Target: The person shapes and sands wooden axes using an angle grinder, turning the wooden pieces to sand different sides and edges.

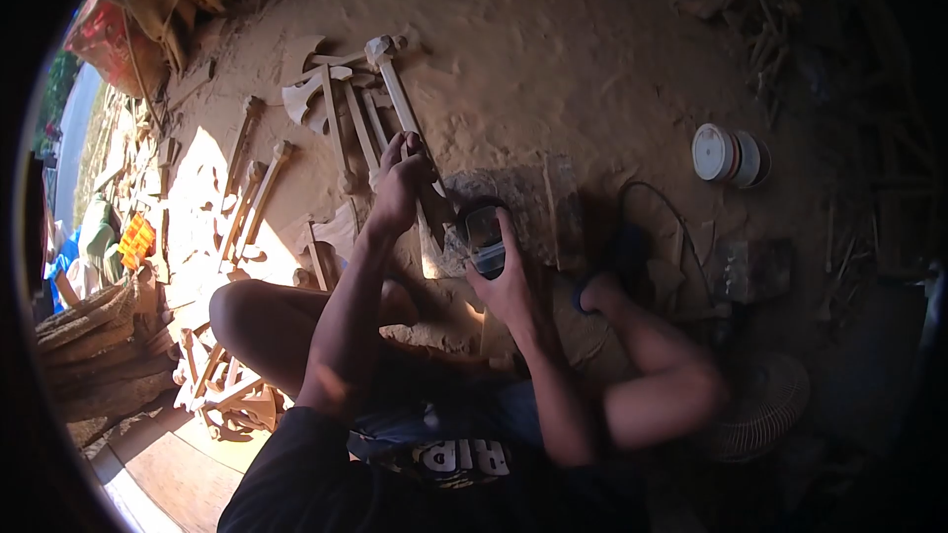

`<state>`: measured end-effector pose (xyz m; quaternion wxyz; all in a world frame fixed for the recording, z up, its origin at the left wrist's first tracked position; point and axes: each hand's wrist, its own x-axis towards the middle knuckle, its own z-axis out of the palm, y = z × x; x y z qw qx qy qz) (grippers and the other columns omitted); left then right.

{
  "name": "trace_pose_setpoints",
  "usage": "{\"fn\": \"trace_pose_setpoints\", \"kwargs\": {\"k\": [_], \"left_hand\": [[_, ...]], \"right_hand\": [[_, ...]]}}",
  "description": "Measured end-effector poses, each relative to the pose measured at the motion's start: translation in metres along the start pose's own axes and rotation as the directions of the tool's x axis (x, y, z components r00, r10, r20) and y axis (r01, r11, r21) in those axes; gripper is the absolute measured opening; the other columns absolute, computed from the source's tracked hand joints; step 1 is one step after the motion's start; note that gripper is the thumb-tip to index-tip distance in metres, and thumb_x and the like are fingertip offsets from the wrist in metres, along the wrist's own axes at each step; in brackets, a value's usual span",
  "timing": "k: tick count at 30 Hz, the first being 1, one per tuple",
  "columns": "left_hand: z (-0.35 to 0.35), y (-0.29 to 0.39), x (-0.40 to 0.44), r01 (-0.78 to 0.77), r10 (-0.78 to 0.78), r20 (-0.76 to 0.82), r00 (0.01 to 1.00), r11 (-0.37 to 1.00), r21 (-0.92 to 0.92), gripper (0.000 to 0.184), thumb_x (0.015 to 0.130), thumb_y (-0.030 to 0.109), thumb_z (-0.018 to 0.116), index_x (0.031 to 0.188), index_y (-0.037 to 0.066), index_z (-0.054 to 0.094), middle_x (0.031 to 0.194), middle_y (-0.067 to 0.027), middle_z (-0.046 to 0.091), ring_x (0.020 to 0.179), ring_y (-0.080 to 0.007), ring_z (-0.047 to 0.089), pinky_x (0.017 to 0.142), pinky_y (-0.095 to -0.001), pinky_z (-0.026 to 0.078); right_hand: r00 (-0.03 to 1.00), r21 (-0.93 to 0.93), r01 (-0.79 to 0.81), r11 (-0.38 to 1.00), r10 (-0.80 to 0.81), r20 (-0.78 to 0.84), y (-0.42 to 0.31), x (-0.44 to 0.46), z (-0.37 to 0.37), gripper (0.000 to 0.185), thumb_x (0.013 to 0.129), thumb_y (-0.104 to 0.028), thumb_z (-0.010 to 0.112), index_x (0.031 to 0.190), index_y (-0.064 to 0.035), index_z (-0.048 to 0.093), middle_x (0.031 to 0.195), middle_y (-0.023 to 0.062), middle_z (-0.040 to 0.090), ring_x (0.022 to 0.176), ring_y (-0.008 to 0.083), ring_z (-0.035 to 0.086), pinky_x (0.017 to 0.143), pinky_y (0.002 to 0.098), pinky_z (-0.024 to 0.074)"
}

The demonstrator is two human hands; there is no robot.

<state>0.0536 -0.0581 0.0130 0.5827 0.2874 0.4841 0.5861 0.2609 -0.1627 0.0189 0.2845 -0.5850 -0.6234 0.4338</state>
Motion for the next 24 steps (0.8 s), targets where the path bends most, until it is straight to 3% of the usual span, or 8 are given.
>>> {"fn": "trace_pose_setpoints", "kwargs": {"k": [3, 4, 5, 8, 10, 14, 22, 24], "left_hand": [[0.010, 0.005, 0.000, -0.035, 0.041, -0.100, 0.994, 0.998, 0.059, 0.021, 0.082, 0.000, 0.054, 0.100, 0.010, 0.050, 0.083, -0.0032, 0.052, 0.072, -0.0134, 0.051, 0.066, -0.0289, 0.044], [0.016, 0.011, -0.001, -0.306, 0.409, -0.121, 0.904, 0.820, 0.483, 0.019, 0.082, 0.002, 0.056, 0.098, 0.009, 0.052, 0.084, -0.0051, 0.055, 0.072, -0.0162, 0.053, 0.067, -0.0301, 0.046], [0.022, 0.017, -0.001, -0.434, 0.705, 0.023, 0.709, 0.410, 0.802, 0.017, 0.081, 0.003, 0.057, 0.096, 0.009, 0.053, 0.085, -0.0070, 0.057, 0.072, -0.0189, 0.055, 0.067, -0.0314, 0.047], [0.025, 0.031, 0.006, -0.596, 0.754, 0.487, 0.442, -0.160, 0.787, 0.008, 0.079, 0.012, 0.062, 0.087, 0.011, 0.059, 0.077, -0.0110, 0.065, 0.064, -0.0328, 0.063, 0.059, -0.0401, 0.051], [0.009, 0.008, 0.002, -0.674, 0.492, 0.566, 0.662, 0.061, 0.736, 0.005, 0.080, 0.013, 0.063, 0.084, 0.013, 0.060, 0.071, -0.0102, 0.065, 0.060, -0.0356, 0.064, 0.053, -0.0438, 0.049], [0.020, 0.003, -0.004, -0.526, 0.611, 0.416, 0.674, 0.002, 0.850, 0.011, 0.085, 0.010, 0.060, 0.077, 0.009, 0.052, 0.064, -0.0127, 0.056, 0.057, -0.0392, 0.061, 0.052, -0.0457, 0.046], [0.015, 0.013, -0.007, -0.542, 0.625, 0.400, 0.671, 0.046, 0.839, 0.014, 0.085, 0.008, 0.057, 0.073, 0.009, 0.050, 0.065, -0.0146, 0.057, 0.058, -0.0399, 0.062, 0.050, -0.0489, 0.045], [0.015, 0.012, -0.007, -0.543, 0.622, 0.402, 0.672, 0.045, 0.838, 0.014, 0.085, 0.008, 0.056, 0.073, 0.009, 0.050, 0.065, -0.0145, 0.057, 0.058, -0.0399, 0.062, 0.050, -0.0489, 0.045]], "right_hand": [[0.997, -0.046, -0.069, 0.997, 0.067, -0.031, -0.001, -0.017, -0.014, 0.093, 0.083, -0.017, 0.083, 0.163, -0.0100, 0.035, 0.145, 0.0244, 0.061, 0.133, 0.0377, 0.062, 0.110, 0.0427, 0.0492], [0.993, -0.034, -0.091, 0.995, 0.088, -0.076, -0.005, -0.021, -0.020, 0.093, 0.083, -0.018, 0.084, 0.162, -0.0103, 0.036, 0.145, 0.0238, 0.062, 0.132, 0.0375, 0.063, 0.109, 0.0426, 0.0495], [0.987, -0.020, -0.112, 0.994, 0.109, -0.121, -0.007, -0.023, -0.026, 0.093, 0.082, -0.019, 0.084, 0.162, -0.0106, 0.036, 0.144, 0.0232, 0.062, 0.132, 0.0373, 0.063, 0.109, 0.0426, 0.0498], [0.972, -0.086, -0.157, 0.984, 0.139, -0.190, -0.007, -0.021, -0.046, 0.093, 0.081, -0.022, 0.085, 0.161, -0.0102, 0.038, 0.143, 0.0219, 0.063, 0.131, 0.0374, 0.063, 0.108, 0.0427, 0.0503], [0.971, -0.071, -0.108, 0.992, 0.089, -0.224, -0.004, -0.017, -0.053, 0.092, 0.082, -0.023, 0.085, 0.159, -0.0056, 0.039, 0.144, 0.0237, 0.062, 0.134, 0.0356, 0.061, 0.111, 0.0421, 0.0482], [0.971, -0.010, -0.028, 1.000, 0.025, -0.238, 0.023, 0.000, -0.039, 0.095, 0.083, -0.027, 0.085, 0.162, -0.0085, 0.033, 0.140, 0.0237, 0.064, 0.128, 0.0396, 0.064, 0.106, 0.0453, 0.0512], [0.941, -0.021, 0.146, 0.989, -0.146, -0.306, 0.019, 0.028, -0.009, 0.100, 0.085, -0.035, 0.084, 0.164, -0.0118, 0.028, 0.127, 0.0288, 0.069, 0.110, 0.0474, 0.070, 0.093, 0.0510, 0.0566], [0.976, -0.096, 0.011, 0.995, -0.032, -0.217, 0.003, 0.026, -0.016, 0.099, 0.086, -0.036, 0.083, 0.165, -0.0124, 0.028, 0.120, 0.0301, 0.071, 0.106, 0.0487, 0.071, 0.090, 0.0523, 0.0573]]}}
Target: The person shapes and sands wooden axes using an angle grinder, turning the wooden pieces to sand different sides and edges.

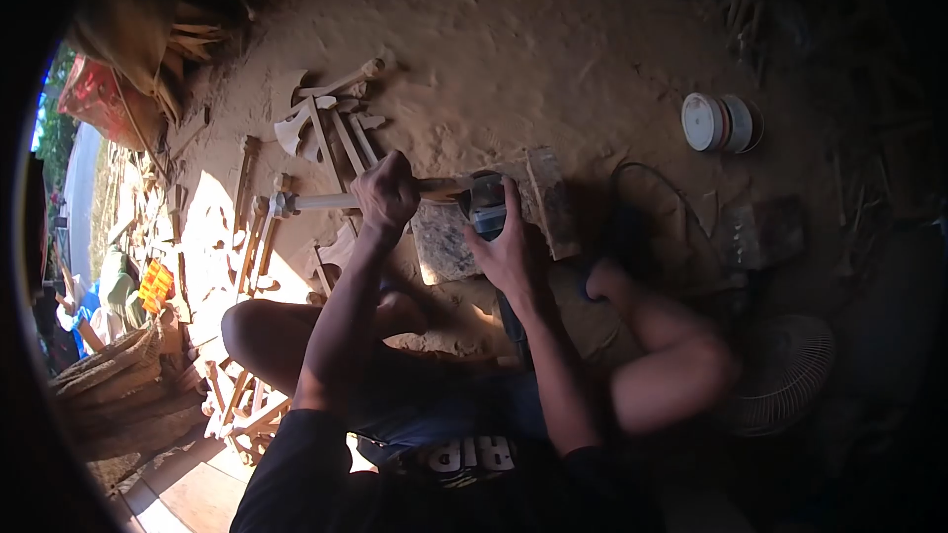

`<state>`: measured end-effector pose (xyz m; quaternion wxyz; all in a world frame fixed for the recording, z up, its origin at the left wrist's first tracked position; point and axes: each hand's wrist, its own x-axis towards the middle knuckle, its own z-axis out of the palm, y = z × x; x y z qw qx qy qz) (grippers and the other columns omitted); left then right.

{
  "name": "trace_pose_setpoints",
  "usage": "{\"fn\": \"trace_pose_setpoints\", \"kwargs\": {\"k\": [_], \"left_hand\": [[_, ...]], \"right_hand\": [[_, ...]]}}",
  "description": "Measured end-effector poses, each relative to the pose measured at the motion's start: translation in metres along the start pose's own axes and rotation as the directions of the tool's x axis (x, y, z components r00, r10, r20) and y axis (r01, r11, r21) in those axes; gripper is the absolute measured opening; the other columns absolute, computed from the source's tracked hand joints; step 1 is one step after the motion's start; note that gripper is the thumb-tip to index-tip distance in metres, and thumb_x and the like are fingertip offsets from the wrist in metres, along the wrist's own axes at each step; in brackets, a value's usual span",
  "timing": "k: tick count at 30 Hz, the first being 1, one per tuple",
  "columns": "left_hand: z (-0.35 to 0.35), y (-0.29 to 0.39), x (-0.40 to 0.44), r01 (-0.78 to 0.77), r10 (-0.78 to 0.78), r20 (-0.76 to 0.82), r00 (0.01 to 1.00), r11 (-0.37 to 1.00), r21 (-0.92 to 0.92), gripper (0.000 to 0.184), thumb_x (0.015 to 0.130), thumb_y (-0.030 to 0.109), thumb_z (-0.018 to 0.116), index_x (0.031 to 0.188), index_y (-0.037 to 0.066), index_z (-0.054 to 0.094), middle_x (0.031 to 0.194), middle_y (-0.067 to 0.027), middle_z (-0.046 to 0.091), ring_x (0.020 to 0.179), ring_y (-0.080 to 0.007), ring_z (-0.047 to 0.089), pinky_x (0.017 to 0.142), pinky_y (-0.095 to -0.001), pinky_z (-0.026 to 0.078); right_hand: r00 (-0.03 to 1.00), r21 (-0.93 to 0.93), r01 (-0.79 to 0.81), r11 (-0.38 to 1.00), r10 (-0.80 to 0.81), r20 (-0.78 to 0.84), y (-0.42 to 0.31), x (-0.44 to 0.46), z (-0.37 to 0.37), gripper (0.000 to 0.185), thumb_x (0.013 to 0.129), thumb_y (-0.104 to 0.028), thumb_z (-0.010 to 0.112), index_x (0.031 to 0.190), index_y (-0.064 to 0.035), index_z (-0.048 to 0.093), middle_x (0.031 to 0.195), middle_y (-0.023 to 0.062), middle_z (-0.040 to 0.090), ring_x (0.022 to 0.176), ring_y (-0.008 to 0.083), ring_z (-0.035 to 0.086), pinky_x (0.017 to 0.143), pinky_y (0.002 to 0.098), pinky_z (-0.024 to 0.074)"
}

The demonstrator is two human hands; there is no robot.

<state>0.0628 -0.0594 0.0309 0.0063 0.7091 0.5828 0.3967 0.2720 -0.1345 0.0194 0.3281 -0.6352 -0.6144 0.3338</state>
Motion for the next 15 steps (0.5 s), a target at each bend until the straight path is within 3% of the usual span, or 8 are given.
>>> {"fn": "trace_pose_setpoints", "kwargs": {"k": [7, 10, 15], "left_hand": [[0.007, 0.001, 0.004, -0.010, 0.011, -0.025, 1.000, 0.999, 0.042, 0.016, 0.087, 0.012, 0.057, 0.072, 0.009, 0.050, 0.063, -0.0136, 0.055, 0.055, -0.0395, 0.060, 0.049, -0.0470, 0.043], [0.007, 0.000, 0.004, -0.011, 0.012, -0.018, 1.000, 0.999, 0.050, 0.014, 0.086, 0.010, 0.057, 0.074, 0.009, 0.051, 0.065, -0.0137, 0.057, 0.057, -0.0399, 0.062, 0.050, -0.0484, 0.044], [0.010, -0.001, 0.004, -0.027, 0.026, 0.005, 1.000, 0.998, 0.063, 0.012, 0.085, 0.010, 0.058, 0.075, 0.010, 0.052, 0.065, -0.0137, 0.059, 0.057, -0.0393, 0.063, 0.050, -0.0491, 0.046]], "right_hand": [[0.988, -0.171, -0.112, 0.979, 0.127, 0.083, -0.021, 0.002, -0.005, 0.097, 0.088, -0.035, 0.081, 0.165, -0.0142, 0.027, 0.107, 0.0310, 0.073, 0.097, 0.0495, 0.072, 0.082, 0.0552, 0.0579], [0.992, -0.138, -0.118, 0.983, 0.124, 0.035, -0.016, 0.002, 0.000, 0.098, 0.084, -0.032, 0.085, 0.163, -0.0115, 0.032, 0.120, 0.0251, 0.074, 0.105, 0.0449, 0.073, 0.090, 0.0489, 0.0586], [1.000, -0.013, -0.014, 1.000, 0.014, -0.013, -0.008, 0.008, 0.005, 0.097, 0.083, -0.030, 0.086, 0.163, -0.0117, 0.033, 0.127, 0.0261, 0.071, 0.111, 0.0442, 0.071, 0.094, 0.0473, 0.0576]]}}
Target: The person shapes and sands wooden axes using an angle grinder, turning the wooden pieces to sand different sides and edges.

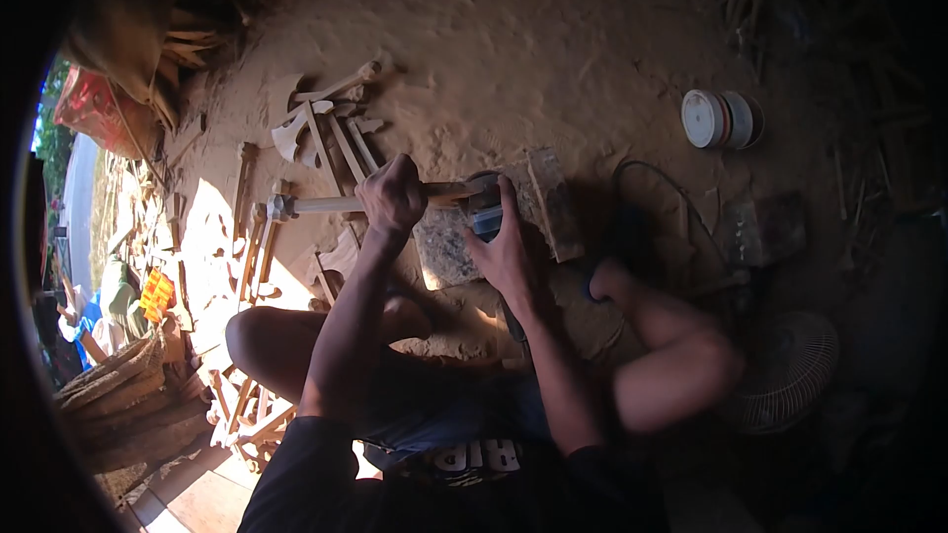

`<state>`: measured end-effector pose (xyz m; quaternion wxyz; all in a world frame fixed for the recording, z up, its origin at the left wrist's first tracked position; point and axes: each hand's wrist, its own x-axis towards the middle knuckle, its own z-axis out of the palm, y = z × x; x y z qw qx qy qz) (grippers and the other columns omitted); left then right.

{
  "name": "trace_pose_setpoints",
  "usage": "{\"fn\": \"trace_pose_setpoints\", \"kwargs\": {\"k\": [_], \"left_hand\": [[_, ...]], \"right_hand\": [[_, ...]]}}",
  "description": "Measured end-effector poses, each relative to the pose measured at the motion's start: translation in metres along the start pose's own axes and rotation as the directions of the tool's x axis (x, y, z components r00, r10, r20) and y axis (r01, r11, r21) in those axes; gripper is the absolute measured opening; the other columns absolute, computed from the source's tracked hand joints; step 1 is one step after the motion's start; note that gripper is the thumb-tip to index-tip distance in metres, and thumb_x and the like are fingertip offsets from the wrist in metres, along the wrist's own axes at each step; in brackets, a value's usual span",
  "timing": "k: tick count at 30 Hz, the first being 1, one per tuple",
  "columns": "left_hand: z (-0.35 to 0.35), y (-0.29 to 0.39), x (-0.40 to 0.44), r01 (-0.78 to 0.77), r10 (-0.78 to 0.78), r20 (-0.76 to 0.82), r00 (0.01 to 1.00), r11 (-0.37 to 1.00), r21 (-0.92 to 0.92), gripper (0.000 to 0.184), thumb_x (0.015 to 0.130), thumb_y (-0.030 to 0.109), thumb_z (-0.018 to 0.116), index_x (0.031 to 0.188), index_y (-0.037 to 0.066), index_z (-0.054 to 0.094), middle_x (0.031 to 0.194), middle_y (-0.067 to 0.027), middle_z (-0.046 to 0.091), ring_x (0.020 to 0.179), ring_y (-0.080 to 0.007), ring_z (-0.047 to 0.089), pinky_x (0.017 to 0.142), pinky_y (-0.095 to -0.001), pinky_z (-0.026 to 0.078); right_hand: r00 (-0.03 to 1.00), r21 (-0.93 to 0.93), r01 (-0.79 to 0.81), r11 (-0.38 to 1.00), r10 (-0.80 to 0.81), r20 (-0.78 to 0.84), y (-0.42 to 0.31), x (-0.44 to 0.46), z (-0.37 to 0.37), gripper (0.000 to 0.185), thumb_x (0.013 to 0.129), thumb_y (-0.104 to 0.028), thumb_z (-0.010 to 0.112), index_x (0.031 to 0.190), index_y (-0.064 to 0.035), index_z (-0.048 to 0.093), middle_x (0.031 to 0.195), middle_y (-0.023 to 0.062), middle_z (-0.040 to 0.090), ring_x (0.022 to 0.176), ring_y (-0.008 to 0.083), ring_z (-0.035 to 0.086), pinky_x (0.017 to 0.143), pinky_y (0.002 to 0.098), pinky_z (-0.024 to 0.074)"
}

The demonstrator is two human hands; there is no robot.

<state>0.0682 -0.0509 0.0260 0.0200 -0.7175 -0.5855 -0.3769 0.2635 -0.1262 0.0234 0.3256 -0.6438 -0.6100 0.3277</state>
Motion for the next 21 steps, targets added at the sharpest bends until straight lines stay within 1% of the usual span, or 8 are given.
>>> {"fn": "trace_pose_setpoints", "kwargs": {"k": [1, 4, 7, 10, 12, 16, 19, 21], "left_hand": [[0.000, 0.000, -0.001, -0.006, 0.006, 0.007, 1.000, 1.000, -0.002, 0.012, 0.085, 0.010, 0.058, 0.075, 0.010, 0.052, 0.065, -0.0138, 0.059, 0.057, -0.0391, 0.063, 0.050, -0.0490, 0.046], [-0.001, 0.002, 0.000, -0.007, 0.007, 0.011, 1.000, 1.000, -0.005, 0.012, 0.084, 0.010, 0.057, 0.074, 0.010, 0.052, 0.064, -0.0136, 0.059, 0.056, -0.0385, 0.063, 0.050, -0.0484, 0.047], [0.001, 0.003, -0.001, -0.024, 0.025, 0.017, 1.000, 1.000, -0.009, 0.012, 0.084, 0.010, 0.057, 0.073, 0.010, 0.051, 0.064, -0.0129, 0.059, 0.056, -0.0380, 0.063, 0.050, -0.0478, 0.047], [0.004, 0.003, -0.001, -0.038, 0.038, 0.015, 0.999, 0.999, 0.005, 0.007, 0.083, 0.009, 0.057, 0.077, 0.010, 0.054, 0.065, -0.0120, 0.059, 0.056, -0.0378, 0.063, 0.051, -0.0481, 0.047], [0.002, 0.004, -0.002, -0.020, 0.019, 0.035, 0.999, 0.999, 0.029, 0.005, 0.085, 0.014, 0.059, 0.082, 0.010, 0.057, 0.067, -0.0118, 0.062, 0.058, -0.0375, 0.064, 0.052, -0.0481, 0.048], [-0.003, 0.004, 0.014, 0.043, -0.075, 0.233, 0.970, 0.989, 0.140, 0.036, 0.095, 0.044, 0.065, 0.095, 0.008, 0.064, 0.076, -0.0150, 0.071, 0.066, -0.0374, 0.071, 0.055, -0.0475, 0.055], [-0.002, 0.007, 0.039, 0.019, -0.206, 0.554, 0.807, 0.946, 0.325, 0.075, 0.093, 0.073, 0.061, 0.123, 0.005, 0.061, 0.085, -0.0227, 0.075, 0.074, -0.0417, 0.075, 0.060, -0.0498, 0.060], [0.013, -0.008, 0.051, -0.005, -0.158, 0.662, 0.733, 0.971, 0.238, 0.079, 0.093, 0.072, 0.062, 0.134, 0.006, 0.055, 0.083, -0.0232, 0.074, 0.073, -0.0434, 0.074, 0.061, -0.0522, 0.060]], "right_hand": [[1.000, 0.004, 0.017, 1.000, -0.017, -0.005, 0.000, 0.001, 0.001, 0.098, 0.083, -0.029, 0.086, 0.163, -0.0116, 0.033, 0.128, 0.0262, 0.070, 0.113, 0.0440, 0.071, 0.094, 0.0470, 0.0573], [0.985, -0.046, -0.157, 0.987, 0.160, 0.070, -0.012, 0.003, -0.007, 0.097, 0.083, -0.029, 0.087, 0.163, -0.0116, 0.033, 0.129, 0.0257, 0.070, 0.115, 0.0438, 0.070, 0.096, 0.0472, 0.0567], [0.999, -0.011, -0.038, 0.999, 0.038, 0.008, -0.004, 0.005, -0.003, 0.098, 0.083, -0.028, 0.087, 0.163, -0.0121, 0.033, 0.127, 0.0255, 0.071, 0.112, 0.0448, 0.071, 0.095, 0.0476, 0.0571], [0.975, -0.050, -0.178, 0.983, 0.183, 0.124, -0.008, 0.008, -0.011, 0.099, 0.083, -0.026, 0.086, 0.164, -0.0105, 0.031, 0.132, 0.0257, 0.068, 0.116, 0.0416, 0.070, 0.098, 0.0459, 0.0559], [0.982, 0.001, -0.173, 0.985, 0.173, 0.071, 0.014, 0.006, -0.001, 0.099, 0.083, -0.023, 0.086, 0.164, -0.0093, 0.029, 0.137, 0.0254, 0.065, 0.121, 0.0389, 0.068, 0.102, 0.0442, 0.0539], [0.986, 0.120, -0.159, 0.980, 0.164, -0.034, 0.022, 0.001, -0.019, 0.098, 0.085, -0.018, 0.084, 0.164, -0.0058, 0.028, 0.146, 0.0245, 0.059, 0.133, 0.0347, 0.062, 0.111, 0.0414, 0.0485], [0.980, 0.212, -0.107, 0.971, 0.138, -0.141, 0.020, 0.006, -0.039, 0.096, 0.085, -0.016, 0.084, 0.163, -0.0039, 0.029, 0.146, 0.0248, 0.058, 0.136, 0.0356, 0.059, 0.113, 0.0414, 0.0464], [0.971, 0.158, -0.107, 0.982, 0.137, -0.198, 0.012, 0.007, -0.059, 0.093, 0.085, -0.018, 0.084, 0.161, -0.0013, 0.033, 0.148, 0.0256, 0.057, 0.138, 0.0353, 0.057, 0.114, 0.0418, 0.0456]]}}
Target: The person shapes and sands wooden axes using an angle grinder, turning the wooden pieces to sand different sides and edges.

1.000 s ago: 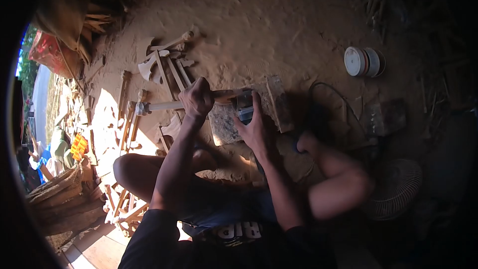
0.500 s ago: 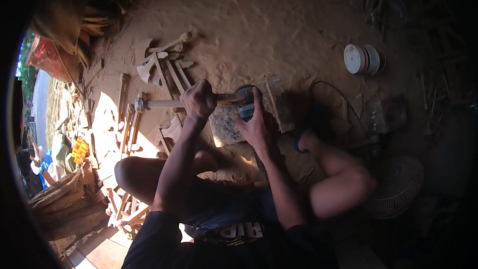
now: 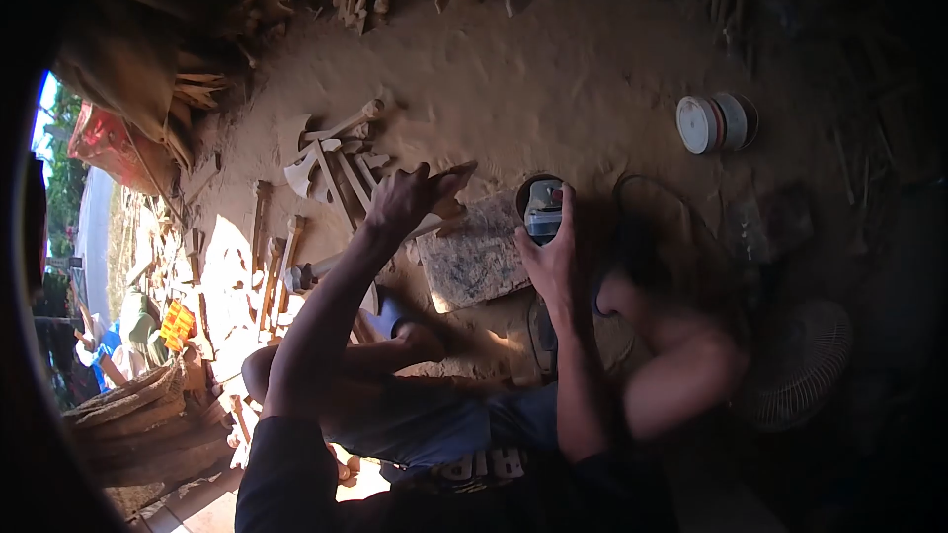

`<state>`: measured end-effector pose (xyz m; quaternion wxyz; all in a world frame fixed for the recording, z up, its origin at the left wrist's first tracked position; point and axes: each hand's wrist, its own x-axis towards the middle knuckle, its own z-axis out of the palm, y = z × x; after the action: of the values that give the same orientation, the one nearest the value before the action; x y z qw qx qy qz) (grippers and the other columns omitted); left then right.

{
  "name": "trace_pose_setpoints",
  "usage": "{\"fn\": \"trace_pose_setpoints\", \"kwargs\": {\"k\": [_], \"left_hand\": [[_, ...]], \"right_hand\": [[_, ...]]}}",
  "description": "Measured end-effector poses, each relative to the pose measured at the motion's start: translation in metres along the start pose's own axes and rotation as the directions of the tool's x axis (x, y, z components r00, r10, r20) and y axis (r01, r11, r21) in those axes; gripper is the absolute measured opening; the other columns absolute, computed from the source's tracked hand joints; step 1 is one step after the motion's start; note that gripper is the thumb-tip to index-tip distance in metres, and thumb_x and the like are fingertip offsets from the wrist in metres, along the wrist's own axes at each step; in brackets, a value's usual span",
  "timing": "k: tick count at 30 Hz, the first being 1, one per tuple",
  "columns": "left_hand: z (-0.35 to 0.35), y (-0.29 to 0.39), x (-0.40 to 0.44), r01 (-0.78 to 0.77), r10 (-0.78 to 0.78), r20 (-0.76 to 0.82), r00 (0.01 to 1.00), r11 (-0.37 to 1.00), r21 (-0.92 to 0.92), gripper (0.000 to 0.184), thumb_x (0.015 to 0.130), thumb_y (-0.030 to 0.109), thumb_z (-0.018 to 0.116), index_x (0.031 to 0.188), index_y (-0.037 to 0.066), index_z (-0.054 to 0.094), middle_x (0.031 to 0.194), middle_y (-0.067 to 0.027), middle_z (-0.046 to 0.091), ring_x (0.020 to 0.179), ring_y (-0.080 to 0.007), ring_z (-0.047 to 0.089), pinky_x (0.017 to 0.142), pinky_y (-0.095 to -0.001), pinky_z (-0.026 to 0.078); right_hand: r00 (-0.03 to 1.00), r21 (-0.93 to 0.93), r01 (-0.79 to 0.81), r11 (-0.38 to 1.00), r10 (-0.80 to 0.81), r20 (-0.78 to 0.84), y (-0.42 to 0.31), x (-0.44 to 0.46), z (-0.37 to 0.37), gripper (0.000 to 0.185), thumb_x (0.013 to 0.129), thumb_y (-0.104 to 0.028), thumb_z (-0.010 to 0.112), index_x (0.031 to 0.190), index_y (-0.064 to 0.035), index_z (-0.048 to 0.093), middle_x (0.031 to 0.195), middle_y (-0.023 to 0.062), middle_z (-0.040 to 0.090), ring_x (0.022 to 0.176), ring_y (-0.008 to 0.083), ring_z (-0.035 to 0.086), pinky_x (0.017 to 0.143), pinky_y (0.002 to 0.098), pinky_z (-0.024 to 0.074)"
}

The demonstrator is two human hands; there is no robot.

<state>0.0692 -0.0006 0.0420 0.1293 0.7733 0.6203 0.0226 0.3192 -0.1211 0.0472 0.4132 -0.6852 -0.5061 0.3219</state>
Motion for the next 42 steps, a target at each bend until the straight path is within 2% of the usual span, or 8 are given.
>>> {"fn": "trace_pose_setpoints", "kwargs": {"k": [5, 9, 14, 17, 26, 30, 39, 42], "left_hand": [[0.028, -0.019, 0.032, -0.364, 0.349, -0.138, 0.927, 0.926, -0.104, 0.044, 0.092, 0.024, 0.070, 0.117, -0.010, 0.058, 0.073, -0.0227, 0.070, 0.069, -0.0446, 0.070, 0.068, -0.0527, 0.057], [0.042, -0.021, 0.000, -0.158, 0.158, 0.149, 0.976, 0.987, -0.017, 0.059, 0.082, 0.009, 0.073, 0.132, -0.011, 0.050, 0.083, -0.0222, 0.068, 0.064, -0.0413, 0.062, 0.072, -0.0528, 0.051], [0.033, 0.012, -0.095, -0.196, 0.109, -0.255, 0.961, 0.918, -0.346, 0.066, 0.079, -0.016, 0.049, 0.133, -0.029, 0.014, 0.105, -0.0395, 0.055, 0.093, -0.0543, 0.062, 0.085, -0.0565, 0.050], [0.039, 0.004, -0.109, -0.339, 0.212, -0.399, 0.892, 0.897, -0.283, 0.069, 0.079, -0.016, 0.049, 0.142, -0.019, 0.020, 0.109, -0.0383, 0.056, 0.096, -0.0587, 0.058, 0.086, -0.0591, 0.048], [0.046, 0.009, -0.115, -0.168, -0.025, -0.348, 0.937, 0.842, -0.513, 0.059, 0.084, -0.007, 0.053, 0.140, -0.017, 0.034, 0.115, -0.0374, 0.058, 0.098, -0.0589, 0.062, 0.093, -0.0582, 0.050], [0.036, 0.006, -0.111, -0.193, 0.095, -0.274, 0.957, 0.913, -0.358, 0.070, 0.083, -0.006, 0.054, 0.145, -0.017, 0.024, 0.120, -0.0357, 0.057, 0.112, -0.0572, 0.058, 0.095, -0.0564, 0.050], [0.038, 0.017, -0.115, -0.171, 0.018, -0.343, 0.939, 0.890, -0.422, 0.066, 0.088, -0.004, 0.059, 0.137, -0.018, 0.017, 0.112, -0.0333, 0.061, 0.100, -0.0552, 0.064, 0.086, -0.0561, 0.053], [0.044, 0.011, -0.115, -0.140, -0.013, -0.312, 0.950, 0.877, -0.461, 0.069, 0.089, -0.003, 0.060, 0.138, -0.021, 0.014, 0.108, -0.0345, 0.062, 0.096, -0.0560, 0.065, 0.081, -0.0582, 0.053]], "right_hand": [[0.999, -0.054, -0.001, 0.999, -0.002, -0.048, -0.005, 0.008, -0.022, 0.091, 0.085, -0.020, 0.084, 0.160, -0.0014, 0.035, 0.148, 0.0266, 0.057, 0.137, 0.0367, 0.057, 0.115, 0.0424, 0.0450], [0.999, -0.008, -0.004, 1.000, 0.004, 0.032, -0.009, -0.001, -0.013, 0.094, 0.085, -0.019, 0.084, 0.162, -0.0016, 0.032, 0.150, 0.0270, 0.055, 0.139, 0.0363, 0.057, 0.115, 0.0420, 0.0448], [0.965, 0.036, -0.021, 0.999, 0.011, 0.262, -0.004, -0.018, 0.028, 0.101, 0.083, -0.023, 0.086, 0.165, -0.0080, 0.028, 0.152, 0.0263, 0.054, 0.139, 0.0396, 0.056, 0.114, 0.0448, 0.0456], [0.961, 0.069, 0.138, 0.988, -0.151, 0.232, 0.003, -0.030, 0.063, 0.100, 0.084, -0.030, 0.085, 0.165, -0.0111, 0.029, 0.144, 0.0229, 0.062, 0.127, 0.0438, 0.063, 0.104, 0.0477, 0.0523], [0.934, -0.069, 0.100, 0.993, -0.070, 0.350, -0.019, -0.032, 0.082, 0.099, 0.085, -0.038, 0.085, 0.164, -0.0128, 0.031, 0.132, 0.0269, 0.068, 0.115, 0.0465, 0.068, 0.094, 0.0502, 0.0561], [0.877, -0.259, 0.007, 0.966, 0.118, 0.465, -0.042, -0.028, 0.071, 0.102, 0.085, -0.032, 0.085, 0.167, -0.0140, 0.027, 0.133, 0.0255, 0.068, 0.113, 0.0447, 0.070, 0.094, 0.0499, 0.0563], [0.945, 0.036, 0.164, 0.986, -0.168, 0.281, -0.022, -0.017, 0.098, 0.099, 0.085, -0.030, 0.086, 0.165, -0.0136, 0.030, 0.137, 0.0290, 0.065, 0.116, 0.0458, 0.069, 0.093, 0.0469, 0.0568], [0.936, 0.016, 0.056, 0.998, -0.058, 0.347, -0.020, 0.000, 0.109, 0.099, 0.086, -0.029, 0.087, 0.165, -0.0116, 0.030, 0.140, 0.0281, 0.064, 0.124, 0.0405, 0.068, 0.099, 0.0434, 0.0550]]}}
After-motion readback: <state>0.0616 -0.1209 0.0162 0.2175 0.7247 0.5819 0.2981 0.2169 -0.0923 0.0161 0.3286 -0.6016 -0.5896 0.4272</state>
